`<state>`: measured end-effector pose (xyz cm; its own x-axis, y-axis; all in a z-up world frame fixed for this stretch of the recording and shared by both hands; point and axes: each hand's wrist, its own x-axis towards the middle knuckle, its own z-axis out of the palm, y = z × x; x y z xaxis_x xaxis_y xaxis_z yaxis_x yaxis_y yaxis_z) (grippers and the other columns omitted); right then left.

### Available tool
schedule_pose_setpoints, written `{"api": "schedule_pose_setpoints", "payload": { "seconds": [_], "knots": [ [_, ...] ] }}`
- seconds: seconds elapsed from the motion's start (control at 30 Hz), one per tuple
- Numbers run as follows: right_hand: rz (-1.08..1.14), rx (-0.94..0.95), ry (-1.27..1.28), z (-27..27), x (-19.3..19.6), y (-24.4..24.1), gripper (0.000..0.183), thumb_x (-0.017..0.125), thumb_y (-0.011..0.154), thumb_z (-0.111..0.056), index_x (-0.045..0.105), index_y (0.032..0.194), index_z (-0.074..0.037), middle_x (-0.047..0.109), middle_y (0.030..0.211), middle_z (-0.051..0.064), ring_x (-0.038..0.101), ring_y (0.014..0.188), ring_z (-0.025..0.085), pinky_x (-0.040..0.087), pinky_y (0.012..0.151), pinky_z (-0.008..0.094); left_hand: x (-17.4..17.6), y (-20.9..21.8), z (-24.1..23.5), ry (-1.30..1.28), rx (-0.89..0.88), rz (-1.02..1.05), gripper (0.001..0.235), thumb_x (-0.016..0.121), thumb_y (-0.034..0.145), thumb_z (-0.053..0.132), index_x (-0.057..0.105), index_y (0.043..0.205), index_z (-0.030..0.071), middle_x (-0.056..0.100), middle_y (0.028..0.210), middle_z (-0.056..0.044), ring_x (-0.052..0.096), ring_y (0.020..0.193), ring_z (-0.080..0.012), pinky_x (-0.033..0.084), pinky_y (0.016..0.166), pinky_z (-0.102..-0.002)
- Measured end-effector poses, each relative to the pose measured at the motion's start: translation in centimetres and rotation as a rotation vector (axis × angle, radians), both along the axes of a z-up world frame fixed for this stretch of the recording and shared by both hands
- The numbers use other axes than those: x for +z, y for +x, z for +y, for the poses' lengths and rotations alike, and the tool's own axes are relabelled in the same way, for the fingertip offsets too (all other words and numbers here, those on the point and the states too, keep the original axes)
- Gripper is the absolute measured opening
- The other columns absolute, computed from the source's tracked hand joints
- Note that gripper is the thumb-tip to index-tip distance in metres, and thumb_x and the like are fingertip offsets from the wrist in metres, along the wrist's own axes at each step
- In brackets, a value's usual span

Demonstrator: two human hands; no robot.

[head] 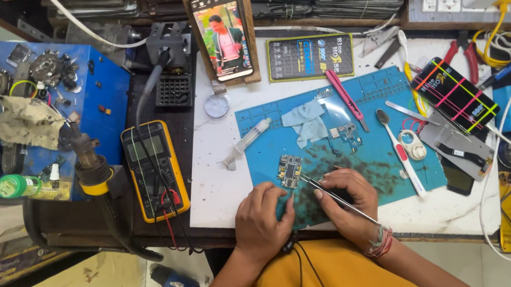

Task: The person uses a hot air gun and tweezers to remove a component from a small circuit board. They then use a pink precision knife to scrape the solder pads and a cotton swab to clean the area. The person repeats the heating and scraping process to ensure the component is fully removed and the board is prepared for further work.

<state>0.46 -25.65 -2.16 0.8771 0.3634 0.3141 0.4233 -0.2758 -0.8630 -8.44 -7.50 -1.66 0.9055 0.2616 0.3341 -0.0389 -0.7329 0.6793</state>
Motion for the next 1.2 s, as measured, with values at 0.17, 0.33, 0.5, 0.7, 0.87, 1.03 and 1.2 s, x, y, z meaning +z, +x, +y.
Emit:
{"api": "schedule_pose_setpoints", "payload": {
  "seconds": [0.17,0.33,0.5,0.7,0.87,1.03,1.2],
  "knots": [
    [-0.016,-0.015,0.010,-0.1,0.0,0.0,0.018,0.080,0.080,0.000,0.070,0.095,-0.003,0.074,0.098,0.011,0.071,0.100,0.026,0.054,0.095,0.037,0.3,0.8,0.0,0.004,-0.019,-0.001,0.019,0.073,0.089,0.014,0.063,0.102,0.005,0.064,0.105,-0.013,0.068,0.088,-0.0332,0.055,0.074,-0.042],
    [-0.048,-0.010,0.015,-0.2,-0.1,0.0,0.019,0.080,0.081,0.000,0.069,0.096,-0.003,0.074,0.097,0.010,0.071,0.100,0.025,0.054,0.099,0.038,0.1,0.7,-0.1,0.021,-0.010,-0.003,0.018,0.072,0.091,0.014,0.063,0.102,0.004,0.065,0.106,-0.013,0.068,0.088,-0.0334,0.055,0.075,-0.042],
    [0.013,-0.047,-0.003,-0.1,-0.1,-0.1,0.020,0.080,0.081,0.000,0.069,0.097,-0.003,0.073,0.100,0.011,0.070,0.101,0.025,0.055,0.093,0.035,-0.2,0.6,-0.2,0.048,-0.004,-0.005,0.019,0.073,0.091,0.016,0.065,0.104,0.004,0.065,0.106,-0.013,0.068,0.088,-0.0323,0.055,0.074,-0.042],
    [0.045,0.021,-0.002,0.1,0.4,0.4,0.017,0.079,0.081,0.002,0.070,0.095,-0.004,0.074,0.098,0.008,0.070,0.101,0.024,0.055,0.092,0.034,0.0,0.5,-0.1,0.047,-0.014,0.007,0.016,0.073,0.092,0.017,0.069,0.104,0.007,0.064,0.103,-0.011,0.067,0.086,-0.0300,0.055,0.074,-0.041],
    [-0.025,0.042,-0.050,0.6,0.6,0.6,0.016,0.079,0.079,0.003,0.070,0.090,-0.005,0.074,0.094,0.008,0.071,0.097,0.024,0.053,0.093,0.035,0.1,0.6,0.0,0.062,-0.029,0.013,0.018,0.071,0.093,0.017,0.071,0.108,0.008,0.063,0.102,-0.010,0.066,0.085,-0.0289,0.054,0.072,-0.040],
    [-0.085,0.072,-0.084,0.9,0.8,0.8,0.016,0.079,0.079,0.002,0.069,0.089,-0.006,0.073,0.092,0.007,0.072,0.094,0.023,0.053,0.096,0.037,0.1,0.8,-0.1,0.082,-0.020,0.020,0.021,0.072,0.091,0.018,0.072,0.110,0.009,0.062,0.101,-0.010,0.066,0.084,-0.0287,0.053,0.071,-0.040],
    [-0.067,0.062,-0.081,0.9,0.9,0.7,0.017,0.079,0.080,0.003,0.069,0.091,-0.006,0.073,0.094,0.008,0.071,0.096,0.025,0.053,0.092,0.037,-0.1,0.6,-0.1,0.085,-0.024,0.032,0.021,0.072,0.092,0.018,0.072,0.111,0.010,0.063,0.101,-0.009,0.066,0.084,-0.0277,0.053,0.071,-0.040]
  ]
}}
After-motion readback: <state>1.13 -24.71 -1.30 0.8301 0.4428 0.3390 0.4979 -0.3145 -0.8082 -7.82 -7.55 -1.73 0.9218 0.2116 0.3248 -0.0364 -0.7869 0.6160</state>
